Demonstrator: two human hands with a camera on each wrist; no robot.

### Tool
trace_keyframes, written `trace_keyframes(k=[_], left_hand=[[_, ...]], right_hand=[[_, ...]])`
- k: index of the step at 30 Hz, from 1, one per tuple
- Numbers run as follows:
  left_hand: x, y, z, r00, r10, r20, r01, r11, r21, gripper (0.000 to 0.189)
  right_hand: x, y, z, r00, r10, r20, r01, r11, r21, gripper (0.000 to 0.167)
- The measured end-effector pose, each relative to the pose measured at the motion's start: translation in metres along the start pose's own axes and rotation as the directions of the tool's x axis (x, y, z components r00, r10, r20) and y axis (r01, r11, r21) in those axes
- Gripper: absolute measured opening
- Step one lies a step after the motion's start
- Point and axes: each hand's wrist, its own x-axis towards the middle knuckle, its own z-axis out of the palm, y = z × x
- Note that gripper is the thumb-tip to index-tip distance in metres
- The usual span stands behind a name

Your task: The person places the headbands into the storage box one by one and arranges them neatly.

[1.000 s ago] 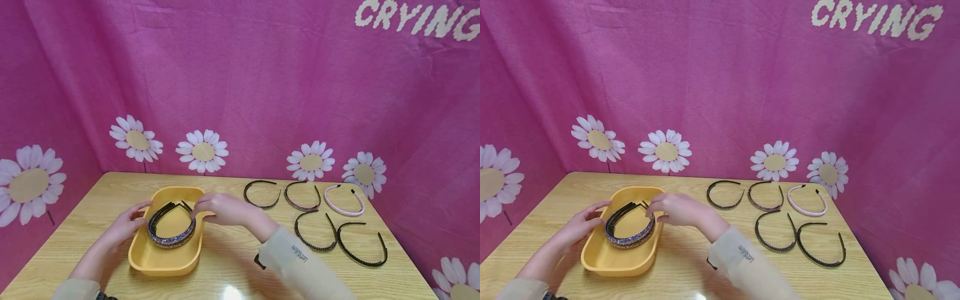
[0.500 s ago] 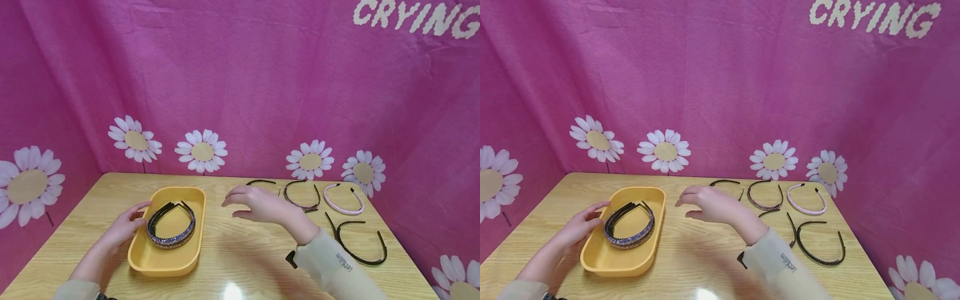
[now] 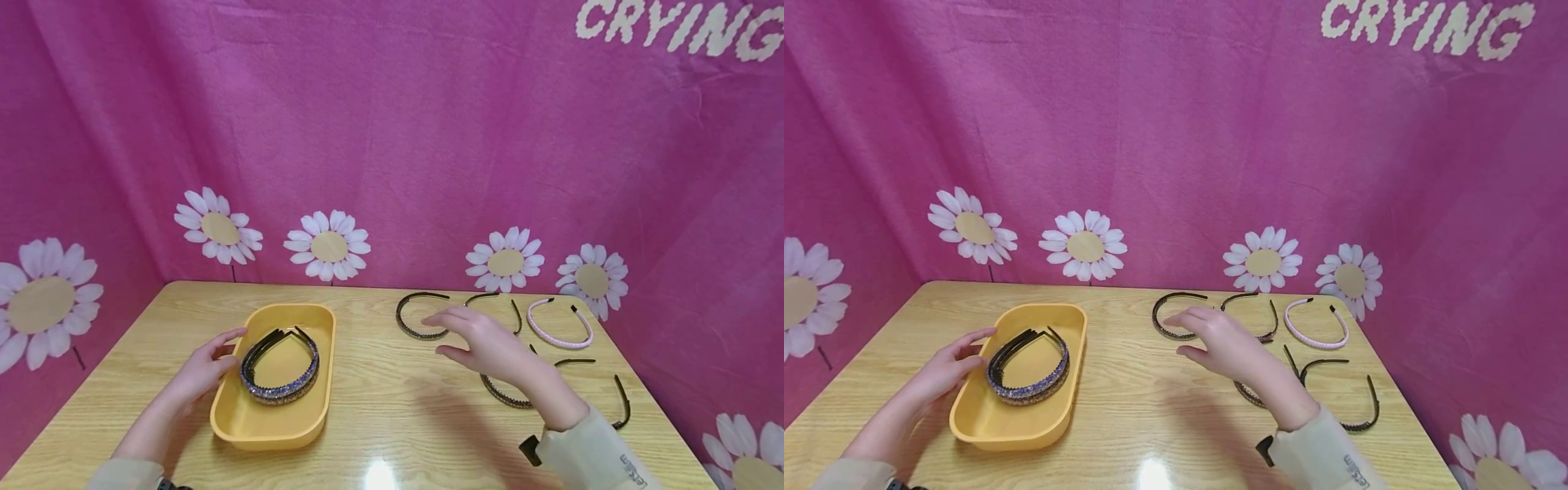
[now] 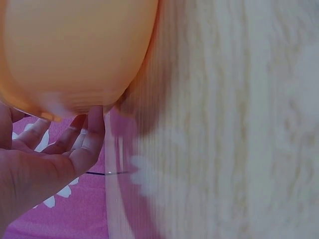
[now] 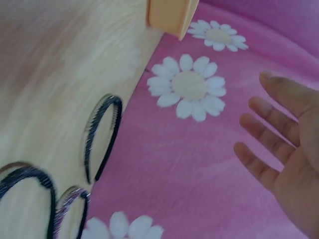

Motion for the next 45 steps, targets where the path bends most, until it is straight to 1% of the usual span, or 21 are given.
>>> trace_keyframes(k=[3,6,9,12,15,20,24,26,30,32,35,40,45], left_hand=[[0.001,-0.001,0.0,1.0,0.005,0.002,-0.005,1.0,0.0,0.058],[0.001,-0.001,0.0,1.0,0.011,0.005,-0.011,1.0,-0.011,0.058],[0.002,-0.001,0.0,1.0,0.012,0.006,-0.012,1.0,-0.023,0.058],[0.002,-0.001,0.0,1.0,0.01,0.008,-0.01,0.999,-0.038,0.058],[0.001,-0.001,0.0,1.0,0.007,0.011,-0.007,0.999,-0.051,0.059],[0.001,-0.001,0.0,1.0,-0.002,0.013,0.002,0.999,-0.045,0.059],[0.002,-0.002,0.0,1.0,-0.01,0.017,0.01,0.999,-0.035,0.058],[0.002,-0.003,0.0,1.0,-0.008,0.019,0.009,0.999,-0.035,0.058],[0.002,-0.004,0.0,1.0,-0.006,0.017,0.006,0.999,-0.041,0.058],[0.003,-0.003,0.0,1.0,-0.014,0.015,0.014,0.999,-0.037,0.058],[0.003,-0.002,0.001,1.0,-0.029,0.013,0.029,0.999,-0.031,0.058],[0.004,-0.002,0.002,1.0,-0.025,0.016,0.026,0.999,-0.041,0.058],[0.004,-0.002,0.002,0.999,-0.032,0.015,0.032,0.999,-0.042,0.058]], right_hand=[[-0.017,0.006,0.001,0.996,0.069,-0.056,-0.071,0.997,-0.026,0.046],[-0.035,0.012,0.005,0.987,0.112,-0.114,-0.116,0.993,-0.032,0.047],[-0.053,0.018,0.01,0.976,0.153,-0.155,-0.159,0.987,-0.024,0.048],[-0.069,0.023,0.014,0.964,0.203,-0.172,-0.208,0.978,-0.01,0.05],[-0.082,0.026,0.018,0.949,0.265,-0.17,-0.265,0.964,0.022,0.052],[-0.1,0.027,0.026,0.921,0.368,-0.125,-0.363,0.93,0.064,0.054],[-0.109,0.028,0.032,0.891,0.445,-0.091,-0.44,0.895,0.07,0.054],[-0.113,0.029,0.035,0.88,0.468,-0.082,-0.463,0.883,0.072,0.054],[-0.121,0.032,0.041,0.866,0.497,-0.049,-0.493,0.867,0.079,0.054],[-0.124,0.035,0.045,0.863,0.504,-0.023,-0.5,0.861,0.088,0.053],[-0.128,0.04,0.048,0.861,0.508,0.037,-0.509,0.854,0.108,0.049],[-0.131,0.049,0.05,0.873,0.467,0.14,-0.485,0.862,0.148,0.041],[-0.131,0.053,0.051,0.868,0.457,0.196,-0.487,0.861,0.15,0.034]])
